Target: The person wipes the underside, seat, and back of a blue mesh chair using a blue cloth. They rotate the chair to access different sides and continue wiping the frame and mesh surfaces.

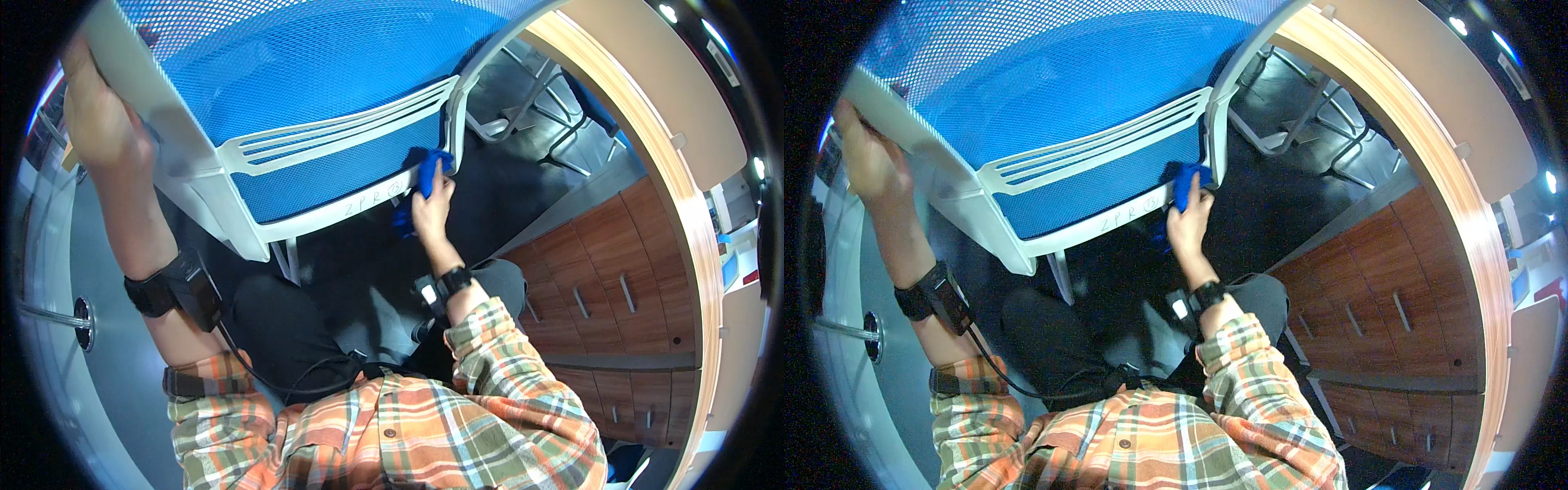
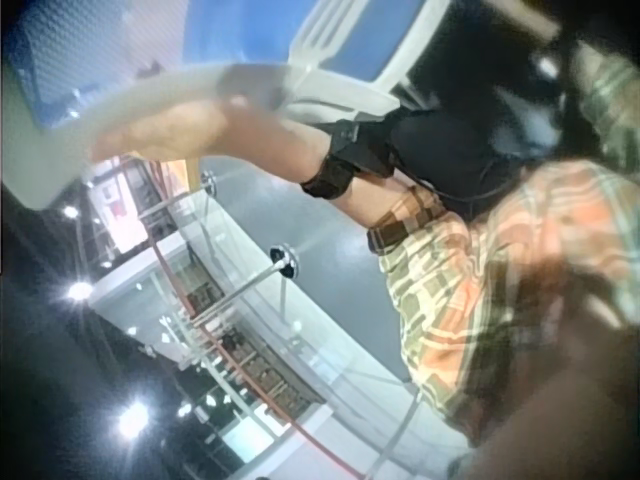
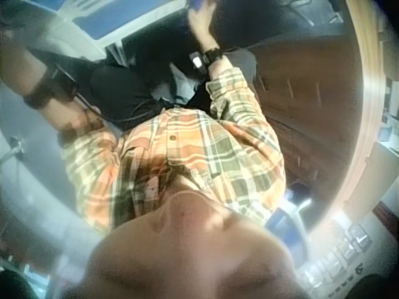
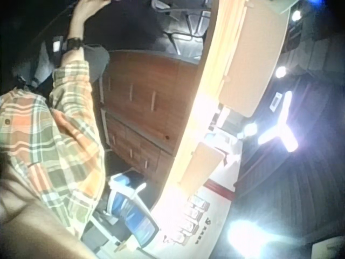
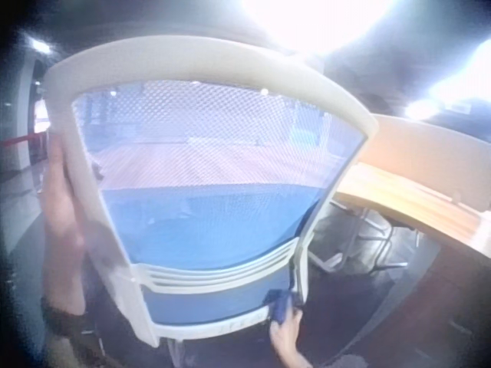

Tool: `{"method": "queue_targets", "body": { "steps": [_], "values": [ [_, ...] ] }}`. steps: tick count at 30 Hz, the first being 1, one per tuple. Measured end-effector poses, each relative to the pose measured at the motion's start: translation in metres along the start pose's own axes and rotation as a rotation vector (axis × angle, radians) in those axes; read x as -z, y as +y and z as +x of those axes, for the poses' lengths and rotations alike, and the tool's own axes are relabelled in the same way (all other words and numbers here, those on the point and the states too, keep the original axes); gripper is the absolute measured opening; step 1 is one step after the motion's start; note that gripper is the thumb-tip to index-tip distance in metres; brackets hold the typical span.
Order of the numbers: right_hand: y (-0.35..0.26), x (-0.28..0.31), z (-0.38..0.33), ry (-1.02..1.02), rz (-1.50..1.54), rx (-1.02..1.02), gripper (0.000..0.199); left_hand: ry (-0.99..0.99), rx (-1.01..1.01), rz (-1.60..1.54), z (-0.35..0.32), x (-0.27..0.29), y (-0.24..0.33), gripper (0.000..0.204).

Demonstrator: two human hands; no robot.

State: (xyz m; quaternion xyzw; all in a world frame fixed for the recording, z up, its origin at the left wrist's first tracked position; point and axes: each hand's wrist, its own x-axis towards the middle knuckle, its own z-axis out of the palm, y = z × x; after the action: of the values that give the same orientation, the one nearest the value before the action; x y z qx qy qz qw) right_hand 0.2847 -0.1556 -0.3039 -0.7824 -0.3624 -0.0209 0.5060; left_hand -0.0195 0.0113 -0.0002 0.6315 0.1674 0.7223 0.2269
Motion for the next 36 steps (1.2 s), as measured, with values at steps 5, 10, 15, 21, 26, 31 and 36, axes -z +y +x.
{"method": "queue_targets", "body": {
  "steps": [5,10,15,21,26,31,36],
  "values": [
    [-0.014,0.023,-0.017,-0.174,0.295,-0.032,0.062,-0.016,-0.045,0.036,0.009,0.014,-0.013,0.036],
    [-0.022,0.069,0.080,0.010,0.371,-0.126,0.053,0.033,-0.004,-0.052,0.005,0.013,-0.011,0.037],
    [-0.026,0.055,0.150,0.070,0.152,-0.120,0.063,0.046,-0.033,0.015,0.007,0.017,-0.008,0.037],
    [0.009,0.052,0.130,-0.039,-0.079,-0.022,0.060,0.142,-0.009,0.152,0.003,0.004,0.004,0.038],
    [0.036,0.067,0.085,-0.229,-0.188,-0.271,0.055,0.214,0.024,0.026,0.000,-0.013,0.012,0.042],
    [0.006,0.076,0.079,-0.118,-0.296,-0.006,0.058,0.137,0.107,-0.058,-0.001,-0.008,0.011,0.045],
    [-0.047,0.072,0.109,0.059,-0.576,0.526,0.065,0.061,0.113,-0.075,-0.002,-0.006,0.010,0.048]
  ]
}}
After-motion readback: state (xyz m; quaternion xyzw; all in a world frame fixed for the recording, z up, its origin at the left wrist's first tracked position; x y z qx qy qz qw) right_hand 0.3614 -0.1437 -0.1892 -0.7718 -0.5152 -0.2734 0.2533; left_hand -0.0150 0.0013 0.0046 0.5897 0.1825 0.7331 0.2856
